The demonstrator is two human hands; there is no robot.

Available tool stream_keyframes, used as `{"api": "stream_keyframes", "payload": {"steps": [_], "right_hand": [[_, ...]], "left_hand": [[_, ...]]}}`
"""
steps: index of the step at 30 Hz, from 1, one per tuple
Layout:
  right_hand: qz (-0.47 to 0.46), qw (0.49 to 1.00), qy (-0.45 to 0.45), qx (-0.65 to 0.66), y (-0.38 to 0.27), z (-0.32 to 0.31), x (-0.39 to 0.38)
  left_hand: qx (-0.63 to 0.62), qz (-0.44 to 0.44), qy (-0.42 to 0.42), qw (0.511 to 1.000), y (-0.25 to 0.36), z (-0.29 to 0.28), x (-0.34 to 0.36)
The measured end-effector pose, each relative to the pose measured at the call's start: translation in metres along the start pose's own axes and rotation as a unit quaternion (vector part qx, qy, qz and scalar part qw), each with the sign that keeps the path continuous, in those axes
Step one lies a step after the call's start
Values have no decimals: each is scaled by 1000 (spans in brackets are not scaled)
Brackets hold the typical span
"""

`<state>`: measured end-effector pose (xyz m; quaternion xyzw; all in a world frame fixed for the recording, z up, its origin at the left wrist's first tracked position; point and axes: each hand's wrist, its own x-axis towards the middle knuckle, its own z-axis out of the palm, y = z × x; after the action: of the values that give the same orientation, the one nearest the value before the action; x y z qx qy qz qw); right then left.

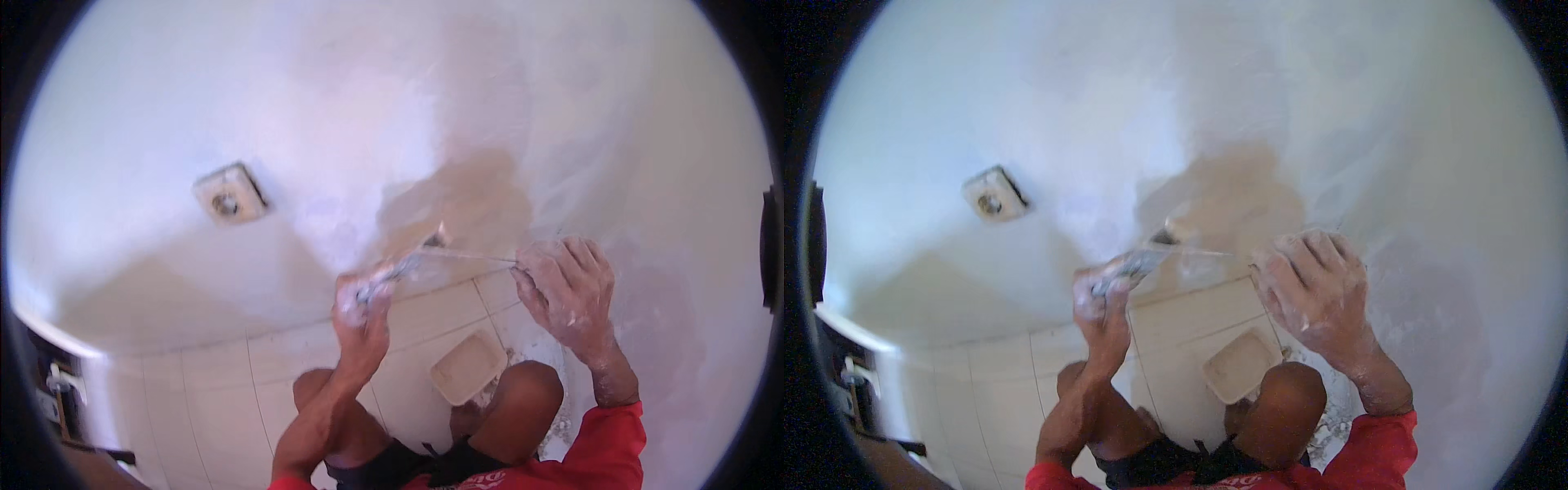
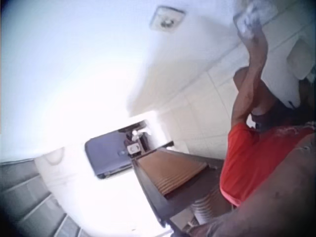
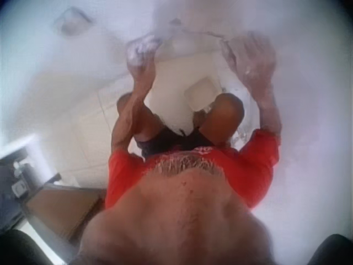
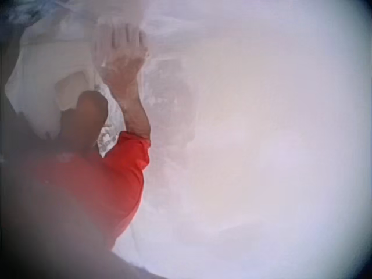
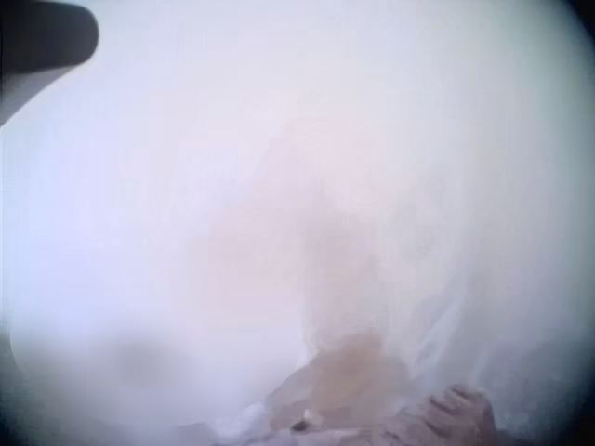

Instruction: The person applies plaster to the wall using putty knives, scooping compound from a container, spreading it across the wall, and smoothing along the base of the wall.

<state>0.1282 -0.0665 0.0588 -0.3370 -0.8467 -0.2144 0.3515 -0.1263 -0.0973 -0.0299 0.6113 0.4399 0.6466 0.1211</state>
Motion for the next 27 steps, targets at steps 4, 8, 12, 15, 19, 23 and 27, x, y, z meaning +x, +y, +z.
{"api": "stream_keyframes", "payload": {"steps": [4, 8, 12, 15, 19, 23, 27], "right_hand": [[3, 993, 108, -47, 14, -4, -8], [68, 983, 153, -71, 40, -7, 15], [86, 986, 138, -37, 74, 1, 44], [81, 990, 114, -36, 96, 12, 63], [107, 991, 71, -22, 109, 16, 79], [147, 988, 49, -24, 135, 9, 83], [211, 977, 19, -3, 175, 3, 76]], "left_hand": [[-93, 71, 3, 993, 0, -5, 8], [-47, 9, 3, 999, 1, -10, -3], [-6, -21, -2, 1000, 4, -12, 4], [-7, -57, 4, 998, 6, -12, 9], [1, -70, -6, 998, 2, -14, 10], [-8, -83, -28, 996, -2, -15, 11], [-4, -108, -39, 993, -1, -14, 8]]}}
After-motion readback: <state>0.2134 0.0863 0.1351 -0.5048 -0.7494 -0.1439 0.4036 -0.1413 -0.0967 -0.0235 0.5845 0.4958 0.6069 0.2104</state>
